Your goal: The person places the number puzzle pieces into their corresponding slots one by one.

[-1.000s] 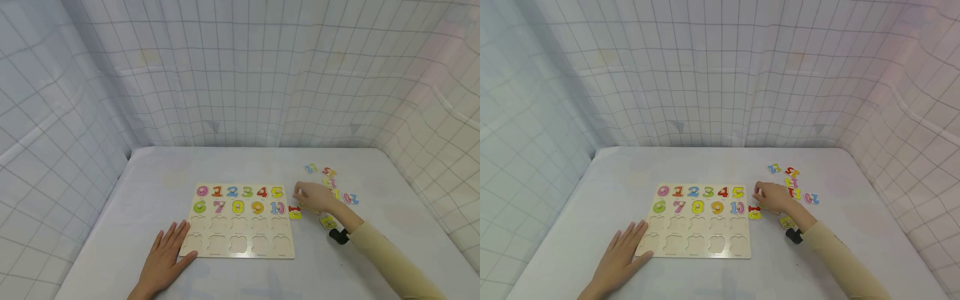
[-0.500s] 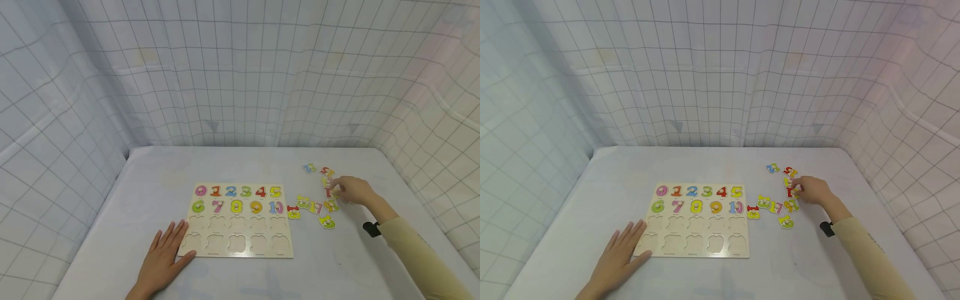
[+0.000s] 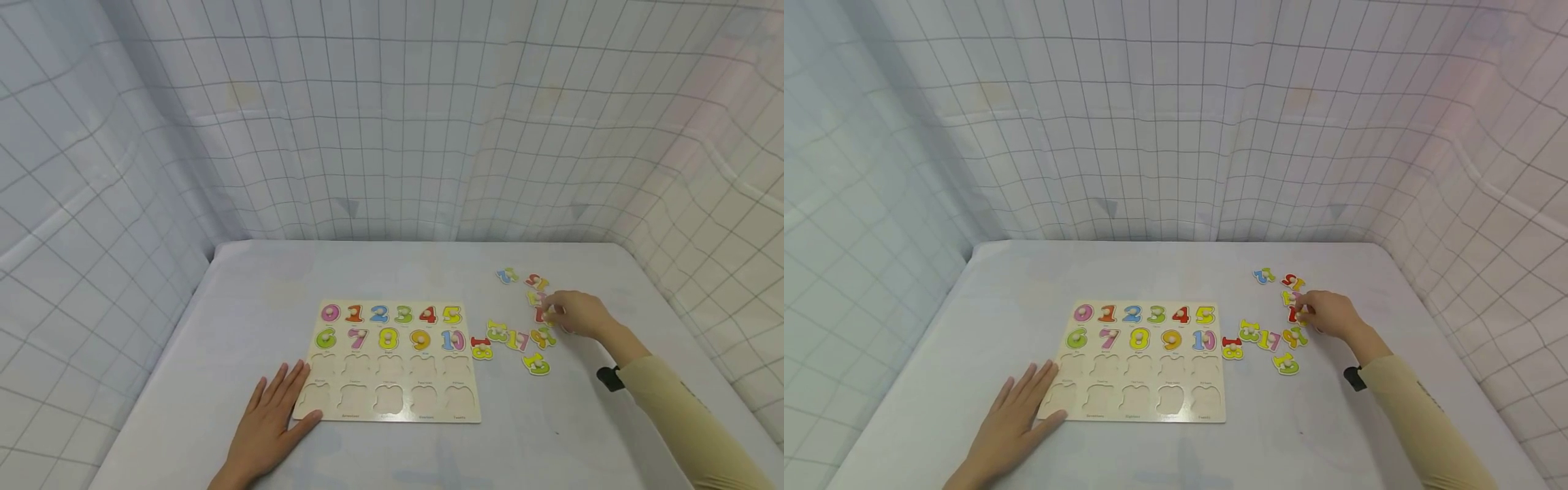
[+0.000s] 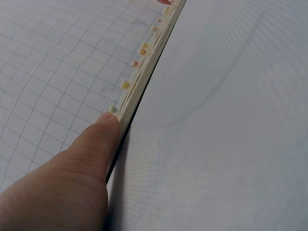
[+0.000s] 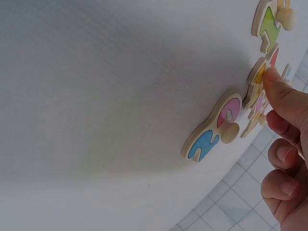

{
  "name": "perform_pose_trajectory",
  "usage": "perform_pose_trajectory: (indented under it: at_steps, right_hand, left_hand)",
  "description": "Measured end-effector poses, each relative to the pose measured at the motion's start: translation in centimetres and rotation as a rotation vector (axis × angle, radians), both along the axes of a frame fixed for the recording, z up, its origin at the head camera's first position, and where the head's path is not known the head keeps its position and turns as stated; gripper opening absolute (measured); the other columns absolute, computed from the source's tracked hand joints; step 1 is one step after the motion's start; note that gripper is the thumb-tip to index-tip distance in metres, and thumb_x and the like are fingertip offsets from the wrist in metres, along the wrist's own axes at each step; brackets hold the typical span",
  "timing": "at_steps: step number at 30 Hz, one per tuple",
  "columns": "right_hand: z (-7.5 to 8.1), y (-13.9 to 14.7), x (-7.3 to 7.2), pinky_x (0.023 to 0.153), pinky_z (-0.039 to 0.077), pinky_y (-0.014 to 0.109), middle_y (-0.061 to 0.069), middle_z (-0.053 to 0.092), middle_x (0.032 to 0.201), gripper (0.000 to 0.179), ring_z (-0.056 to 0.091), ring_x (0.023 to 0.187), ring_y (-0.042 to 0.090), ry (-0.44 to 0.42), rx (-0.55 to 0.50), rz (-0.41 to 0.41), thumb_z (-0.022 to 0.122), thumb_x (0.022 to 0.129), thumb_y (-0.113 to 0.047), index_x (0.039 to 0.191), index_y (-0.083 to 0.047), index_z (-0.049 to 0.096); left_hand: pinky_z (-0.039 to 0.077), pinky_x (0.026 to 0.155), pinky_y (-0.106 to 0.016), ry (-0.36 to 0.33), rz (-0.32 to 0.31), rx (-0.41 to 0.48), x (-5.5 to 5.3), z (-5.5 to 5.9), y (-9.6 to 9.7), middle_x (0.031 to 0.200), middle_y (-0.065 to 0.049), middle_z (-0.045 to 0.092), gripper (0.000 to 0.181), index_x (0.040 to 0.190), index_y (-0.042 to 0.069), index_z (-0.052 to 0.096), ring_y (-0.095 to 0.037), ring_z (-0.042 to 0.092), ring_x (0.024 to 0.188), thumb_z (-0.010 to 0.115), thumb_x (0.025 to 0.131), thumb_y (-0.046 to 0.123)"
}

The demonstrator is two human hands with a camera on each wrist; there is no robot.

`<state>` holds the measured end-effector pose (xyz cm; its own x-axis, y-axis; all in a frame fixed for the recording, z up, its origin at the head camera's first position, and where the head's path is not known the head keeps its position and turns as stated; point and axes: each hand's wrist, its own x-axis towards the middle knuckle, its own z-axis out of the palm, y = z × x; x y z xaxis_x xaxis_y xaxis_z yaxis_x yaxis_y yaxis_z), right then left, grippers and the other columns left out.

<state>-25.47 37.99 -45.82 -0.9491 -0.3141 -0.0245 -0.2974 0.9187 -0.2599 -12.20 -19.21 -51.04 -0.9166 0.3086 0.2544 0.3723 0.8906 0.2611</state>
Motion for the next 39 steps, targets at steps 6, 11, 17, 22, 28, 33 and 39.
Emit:
perform_pose_trajectory:
  at_steps: [6,11,17,22,28,33,39]
  right_hand:
    - [0.6,-0.4,0.4,0.049,0.035,0.027,-0.008,0.048,0.067,0.009,0.04,0.054,0.008,0.091,0.051,0.066,0.073,0.084,-0.014,0.091,-0.009,0.068]
    - [1.7,-1.9,0.5,0.049,0.037,0.027,-0.008,0.051,0.074,0.013,0.041,0.054,0.007,0.122,0.091,0.108,0.071,0.086,-0.019,0.085,-0.011,0.06]
    - [2.3,-5.2,0.8,0.045,0.03,0.025,-0.005,0.041,0.065,0.021,0.035,0.049,0.009,0.042,0.085,0.119,0.062,0.093,-0.024,0.08,-0.012,0.049]
    - [2.3,-8.7,1.2,0.044,0.031,0.025,-0.005,0.041,0.062,0.024,0.037,0.044,0.008,0.014,0.037,0.117,0.053,0.096,-0.027,0.076,-0.016,0.045]
    - [2.1,-13.3,1.4,0.041,0.026,0.022,-0.007,0.038,0.063,0.027,0.034,0.044,0.007,0.122,0.04,0.213,0.053,0.095,-0.029,0.073,-0.018,0.043]
    - [1.6,-17.9,1.6,0.041,0.026,0.021,-0.01,0.039,0.066,0.026,0.035,0.046,0.005,0.213,0.035,0.318,0.056,0.095,-0.03,0.073,-0.019,0.046]
    - [1.1,-24.6,2.0,0.042,0.027,0.02,-0.012,0.041,0.065,0.027,0.036,0.049,0.004,0.223,-0.013,0.378,0.056,0.095,-0.034,0.073,-0.021,0.046]
  left_hand:
    - [0.004,0.113,-0.042,0.002,0.003,-0.005,-0.1,-0.4,-0.1,0.15,-0.004,0.034,0.078,0.15,0.015,0.03,-0.025,0.02,0.14,0.054,0.089,0.057]
    - [0.004,0.113,-0.042,0.01,0.008,0.0,-0.1,-0.5,-0.1,0.15,-0.004,0.034,0.078,0.15,0.016,0.03,-0.025,0.02,0.14,0.055,0.089,0.057]
    - [0.003,0.113,-0.042,-0.003,0.009,-0.008,-0.1,-0.3,-0.1,0.151,-0.004,0.033,0.078,0.151,0.016,0.029,-0.025,0.02,0.141,0.053,0.089,0.058]
    - [0.005,0.113,-0.044,-0.017,0.008,-0.003,0.0,-0.1,0.0,0.151,-0.004,0.033,0.078,0.151,0.016,0.029,-0.026,0.02,0.14,0.053,0.09,0.058]
    - [0.006,0.112,-0.044,-0.003,0.001,-0.004,-0.2,-0.1,0.0,0.151,-0.004,0.033,0.077,0.15,0.015,0.03,-0.027,0.021,0.14,0.054,0.09,0.057]
    - [0.006,0.112,-0.045,-0.023,0.006,0.002,-0.1,0.0,0.1,0.151,-0.005,0.033,0.078,0.15,0.015,0.03,-0.027,0.021,0.14,0.053,0.089,0.058]
    - [0.007,0.112,-0.045,-0.02,0.006,0.005,0.1,0.1,0.1,0.151,-0.005,0.034,0.077,0.15,0.014,0.031,-0.028,0.021,0.14,0.053,0.09,0.057]
